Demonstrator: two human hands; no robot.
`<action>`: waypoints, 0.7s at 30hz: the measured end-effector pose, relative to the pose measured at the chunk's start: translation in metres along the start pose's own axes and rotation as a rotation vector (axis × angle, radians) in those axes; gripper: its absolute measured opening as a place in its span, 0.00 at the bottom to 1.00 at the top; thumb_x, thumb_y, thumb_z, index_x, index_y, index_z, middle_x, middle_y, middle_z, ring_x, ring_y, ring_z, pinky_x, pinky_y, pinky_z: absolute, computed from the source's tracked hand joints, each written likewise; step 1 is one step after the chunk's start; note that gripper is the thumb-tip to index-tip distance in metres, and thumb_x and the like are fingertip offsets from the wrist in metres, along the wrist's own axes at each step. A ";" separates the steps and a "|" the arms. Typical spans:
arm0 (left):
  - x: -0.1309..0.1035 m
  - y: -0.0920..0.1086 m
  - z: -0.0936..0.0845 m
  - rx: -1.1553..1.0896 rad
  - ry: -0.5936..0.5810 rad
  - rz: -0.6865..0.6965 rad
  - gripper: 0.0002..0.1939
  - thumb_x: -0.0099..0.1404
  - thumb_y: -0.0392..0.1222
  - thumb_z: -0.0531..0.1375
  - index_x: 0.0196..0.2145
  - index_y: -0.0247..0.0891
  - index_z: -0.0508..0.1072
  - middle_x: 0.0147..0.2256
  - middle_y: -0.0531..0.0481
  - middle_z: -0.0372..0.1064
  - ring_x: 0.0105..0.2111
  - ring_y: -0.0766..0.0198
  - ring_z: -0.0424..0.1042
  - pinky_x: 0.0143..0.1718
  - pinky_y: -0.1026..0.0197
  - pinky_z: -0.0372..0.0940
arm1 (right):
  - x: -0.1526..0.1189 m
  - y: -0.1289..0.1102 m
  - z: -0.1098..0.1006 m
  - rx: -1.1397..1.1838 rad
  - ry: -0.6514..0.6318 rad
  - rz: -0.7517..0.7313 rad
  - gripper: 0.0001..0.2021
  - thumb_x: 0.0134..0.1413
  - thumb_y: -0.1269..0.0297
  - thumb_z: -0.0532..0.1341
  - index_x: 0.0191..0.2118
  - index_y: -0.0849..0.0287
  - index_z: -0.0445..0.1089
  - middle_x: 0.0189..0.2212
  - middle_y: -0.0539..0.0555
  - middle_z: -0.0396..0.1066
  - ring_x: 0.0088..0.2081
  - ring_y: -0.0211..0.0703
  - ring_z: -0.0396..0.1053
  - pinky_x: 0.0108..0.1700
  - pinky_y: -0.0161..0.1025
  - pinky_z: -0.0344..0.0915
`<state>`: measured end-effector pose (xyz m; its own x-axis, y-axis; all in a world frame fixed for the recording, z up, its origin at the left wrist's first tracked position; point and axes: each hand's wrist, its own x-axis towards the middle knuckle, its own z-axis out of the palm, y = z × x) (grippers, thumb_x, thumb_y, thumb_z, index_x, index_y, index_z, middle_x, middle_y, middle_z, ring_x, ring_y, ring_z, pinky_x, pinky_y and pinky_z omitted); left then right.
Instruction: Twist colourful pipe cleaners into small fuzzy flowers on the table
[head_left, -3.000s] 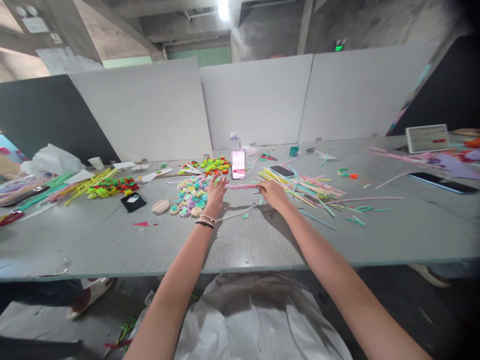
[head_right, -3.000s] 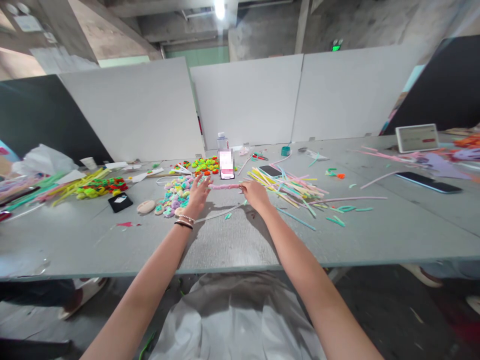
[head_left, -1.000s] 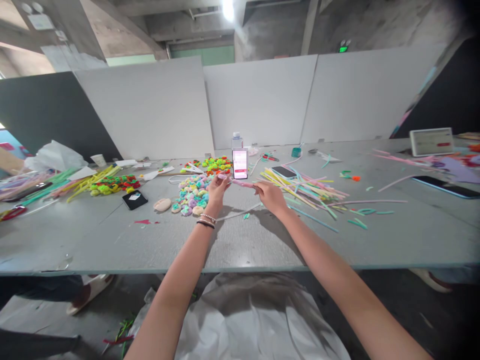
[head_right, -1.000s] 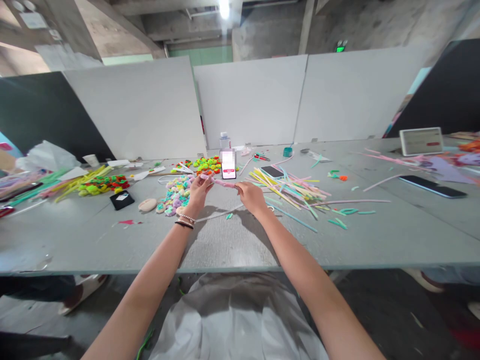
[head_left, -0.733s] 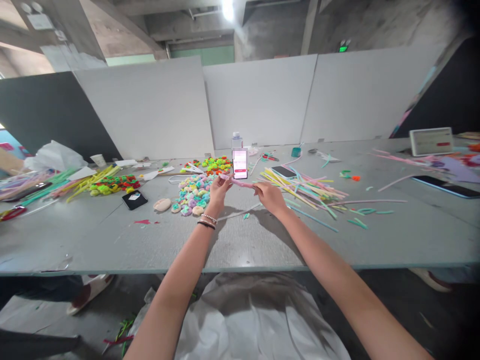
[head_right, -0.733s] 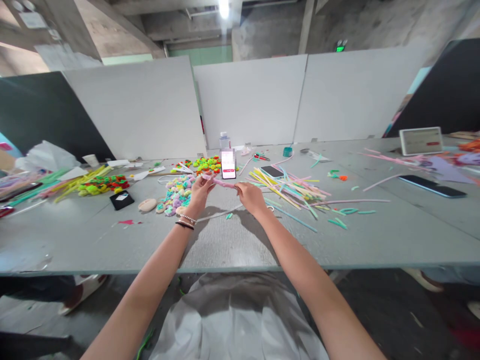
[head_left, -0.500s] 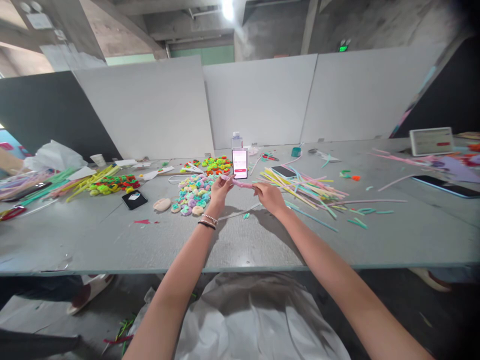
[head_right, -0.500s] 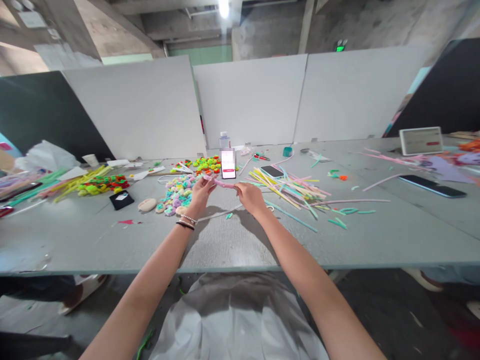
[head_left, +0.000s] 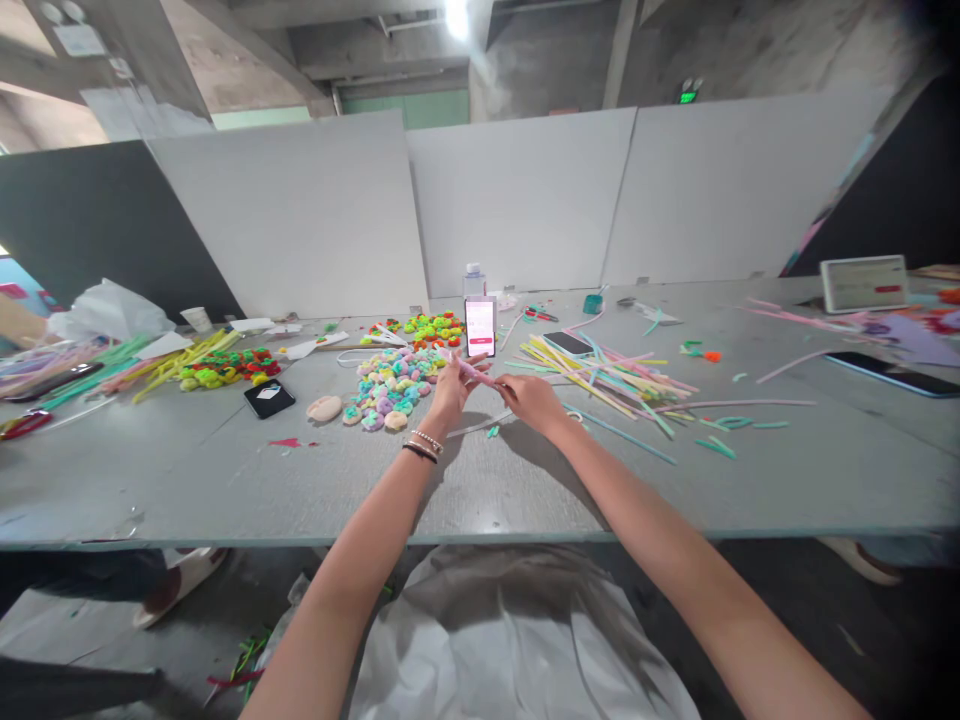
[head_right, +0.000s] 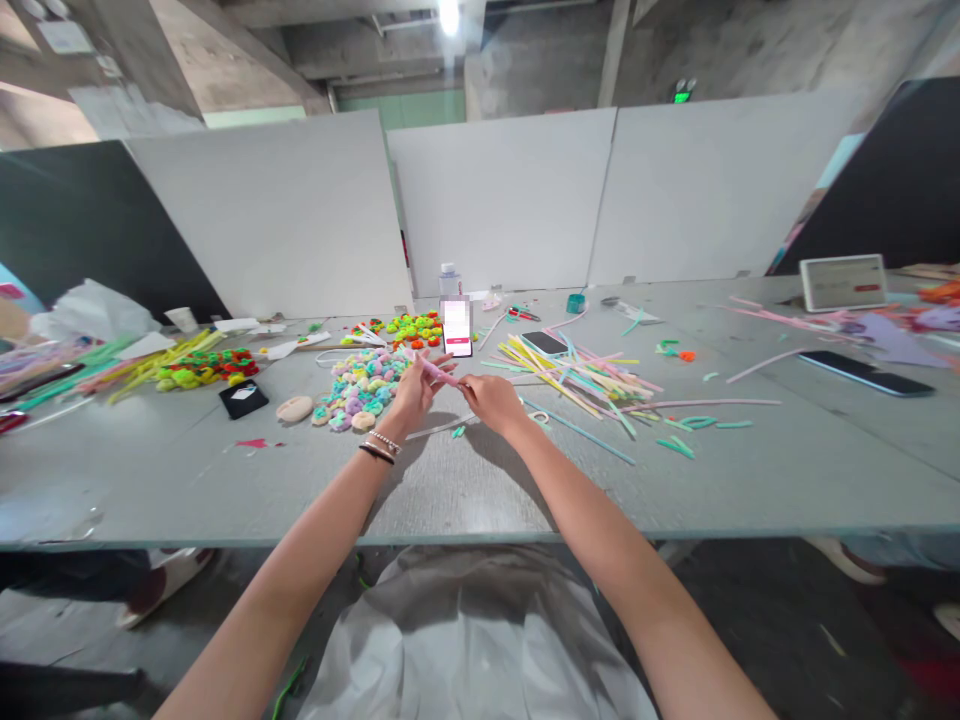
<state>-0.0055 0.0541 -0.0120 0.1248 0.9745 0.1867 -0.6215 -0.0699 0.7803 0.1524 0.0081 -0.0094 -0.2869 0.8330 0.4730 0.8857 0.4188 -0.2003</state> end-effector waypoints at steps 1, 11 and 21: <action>-0.001 -0.002 0.002 -0.008 0.000 -0.005 0.15 0.68 0.50 0.52 0.46 0.38 0.65 0.35 0.46 0.74 0.33 0.63 0.74 0.39 0.58 0.68 | 0.000 -0.001 0.000 -0.016 -0.023 -0.006 0.16 0.65 0.59 0.48 0.45 0.56 0.72 0.35 0.56 0.76 0.35 0.44 0.72 0.33 0.35 0.54; -0.004 0.012 0.002 -0.087 0.018 -0.099 0.22 0.63 0.56 0.56 0.23 0.39 0.55 0.15 0.62 0.42 0.12 0.75 0.42 0.12 0.69 0.42 | 0.003 -0.005 0.006 -0.090 -0.317 -0.182 0.14 0.63 0.59 0.51 0.41 0.56 0.74 0.34 0.58 0.76 0.35 0.46 0.73 0.32 0.35 0.54; -0.003 0.009 -0.006 0.267 -0.204 -0.282 0.17 0.59 0.51 0.58 0.21 0.39 0.59 0.16 0.61 0.45 0.13 0.73 0.46 0.13 0.69 0.49 | 0.006 0.012 -0.002 0.087 0.092 -0.199 0.15 0.63 0.56 0.52 0.41 0.59 0.73 0.34 0.57 0.74 0.39 0.46 0.67 0.43 0.39 0.56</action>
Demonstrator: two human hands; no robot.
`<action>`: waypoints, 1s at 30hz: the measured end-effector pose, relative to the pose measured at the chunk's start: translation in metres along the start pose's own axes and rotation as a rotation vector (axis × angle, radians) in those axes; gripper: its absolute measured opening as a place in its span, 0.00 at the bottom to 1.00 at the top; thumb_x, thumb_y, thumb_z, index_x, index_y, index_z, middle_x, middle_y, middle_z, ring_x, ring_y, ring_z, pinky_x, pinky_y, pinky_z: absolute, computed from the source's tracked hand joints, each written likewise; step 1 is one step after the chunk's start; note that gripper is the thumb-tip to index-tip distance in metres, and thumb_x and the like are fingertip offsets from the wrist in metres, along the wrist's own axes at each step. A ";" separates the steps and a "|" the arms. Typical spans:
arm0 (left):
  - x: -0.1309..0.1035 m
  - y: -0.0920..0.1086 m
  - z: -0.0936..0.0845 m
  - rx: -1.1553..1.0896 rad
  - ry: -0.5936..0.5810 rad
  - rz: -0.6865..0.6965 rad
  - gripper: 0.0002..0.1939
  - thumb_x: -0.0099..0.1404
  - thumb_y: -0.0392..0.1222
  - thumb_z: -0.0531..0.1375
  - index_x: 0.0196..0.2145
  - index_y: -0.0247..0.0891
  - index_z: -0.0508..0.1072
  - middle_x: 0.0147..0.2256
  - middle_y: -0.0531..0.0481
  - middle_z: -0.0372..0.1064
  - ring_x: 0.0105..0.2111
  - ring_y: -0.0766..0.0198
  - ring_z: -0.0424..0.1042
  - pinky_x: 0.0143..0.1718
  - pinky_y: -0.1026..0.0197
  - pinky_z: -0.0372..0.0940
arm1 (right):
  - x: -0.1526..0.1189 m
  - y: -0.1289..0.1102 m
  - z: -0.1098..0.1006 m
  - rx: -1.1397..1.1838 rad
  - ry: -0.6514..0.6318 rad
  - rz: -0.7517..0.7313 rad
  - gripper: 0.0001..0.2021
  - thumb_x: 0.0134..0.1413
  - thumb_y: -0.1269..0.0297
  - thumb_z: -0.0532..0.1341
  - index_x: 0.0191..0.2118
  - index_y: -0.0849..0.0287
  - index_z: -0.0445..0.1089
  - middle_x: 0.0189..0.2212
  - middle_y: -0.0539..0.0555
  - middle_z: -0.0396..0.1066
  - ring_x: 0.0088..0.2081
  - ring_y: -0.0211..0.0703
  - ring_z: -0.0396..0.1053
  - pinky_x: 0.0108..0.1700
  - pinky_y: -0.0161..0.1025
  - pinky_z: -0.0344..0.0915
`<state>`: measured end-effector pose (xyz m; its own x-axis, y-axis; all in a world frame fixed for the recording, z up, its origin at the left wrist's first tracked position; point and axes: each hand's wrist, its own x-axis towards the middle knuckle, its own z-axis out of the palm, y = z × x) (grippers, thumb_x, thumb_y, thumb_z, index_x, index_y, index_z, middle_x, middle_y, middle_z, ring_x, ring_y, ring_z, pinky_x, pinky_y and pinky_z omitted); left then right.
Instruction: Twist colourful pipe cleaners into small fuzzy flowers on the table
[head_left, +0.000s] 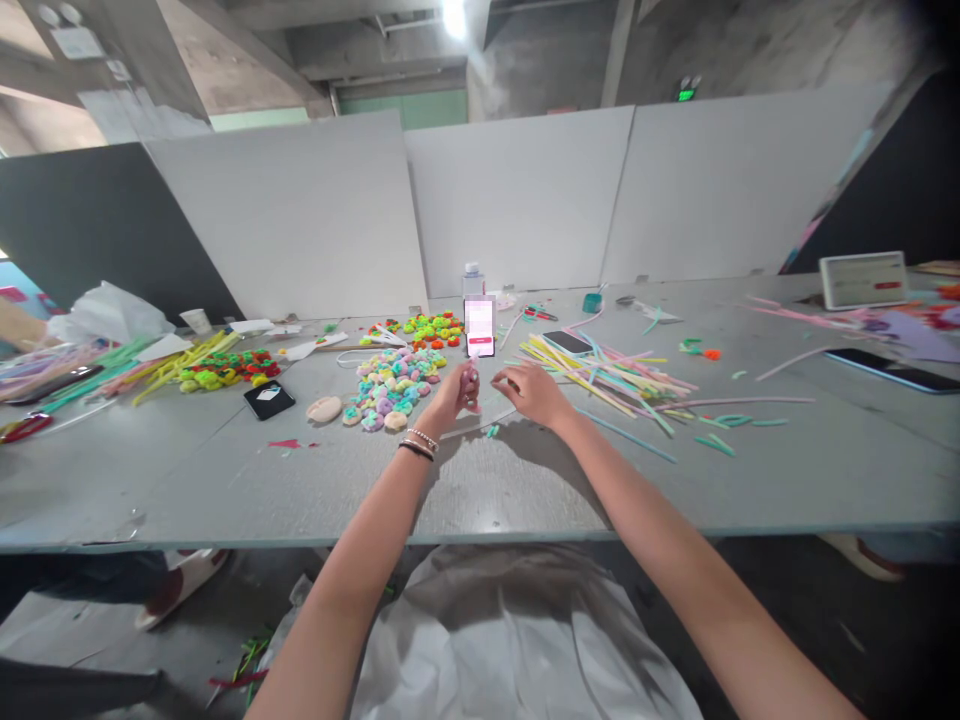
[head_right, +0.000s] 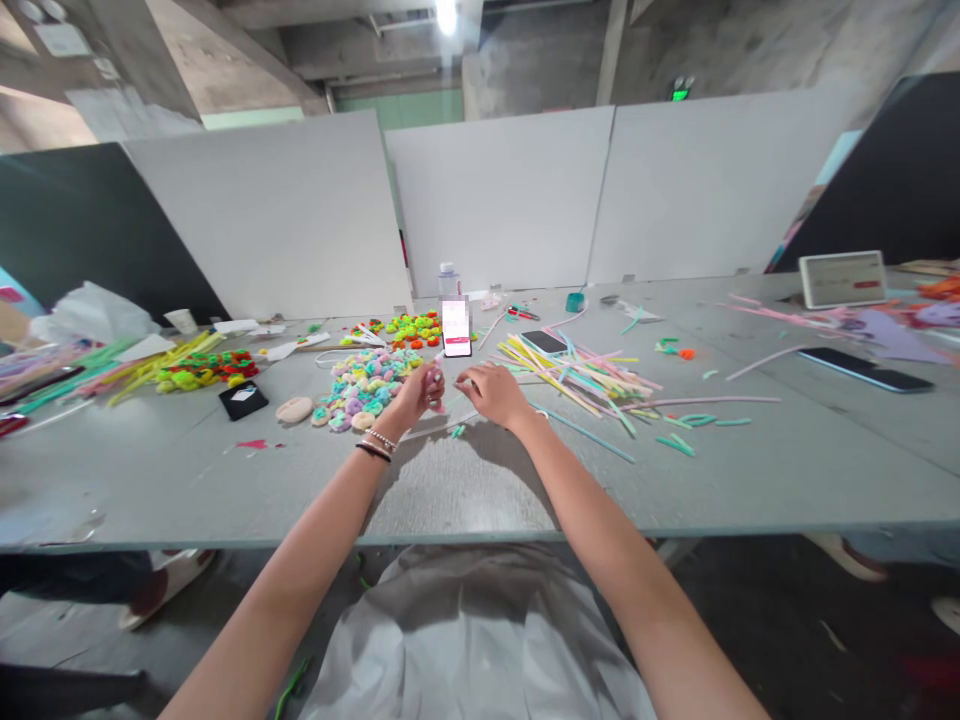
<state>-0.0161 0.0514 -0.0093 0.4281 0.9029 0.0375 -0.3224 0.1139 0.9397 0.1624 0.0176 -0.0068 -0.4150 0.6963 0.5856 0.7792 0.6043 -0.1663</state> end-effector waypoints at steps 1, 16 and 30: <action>0.000 -0.001 0.001 0.042 -0.014 -0.037 0.17 0.59 0.51 0.57 0.20 0.39 0.58 0.16 0.60 0.46 0.14 0.72 0.47 0.14 0.68 0.52 | 0.000 -0.001 -0.001 0.004 0.032 0.033 0.16 0.64 0.57 0.51 0.44 0.59 0.71 0.33 0.57 0.73 0.38 0.46 0.67 0.42 0.39 0.57; -0.012 0.000 0.017 0.308 -0.116 -0.117 0.18 0.57 0.56 0.58 0.25 0.39 0.63 0.17 0.60 0.45 0.15 0.72 0.46 0.17 0.65 0.60 | -0.003 0.001 0.004 -0.021 -0.033 0.137 0.15 0.66 0.66 0.44 0.51 0.61 0.64 0.40 0.59 0.73 0.41 0.45 0.69 0.41 0.36 0.57; -0.009 -0.011 0.019 0.418 0.121 0.018 0.13 0.57 0.51 0.63 0.32 0.38 0.68 0.19 0.57 0.56 0.16 0.73 0.56 0.13 0.73 0.53 | -0.002 -0.002 0.001 -0.067 -0.073 0.111 0.13 0.66 0.67 0.47 0.40 0.60 0.70 0.37 0.58 0.73 0.41 0.42 0.69 0.41 0.35 0.57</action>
<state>-0.0002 0.0339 -0.0137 0.3156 0.9481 0.0389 0.0515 -0.0580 0.9970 0.1610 0.0154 -0.0082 -0.3554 0.7853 0.5070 0.8508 0.4964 -0.1726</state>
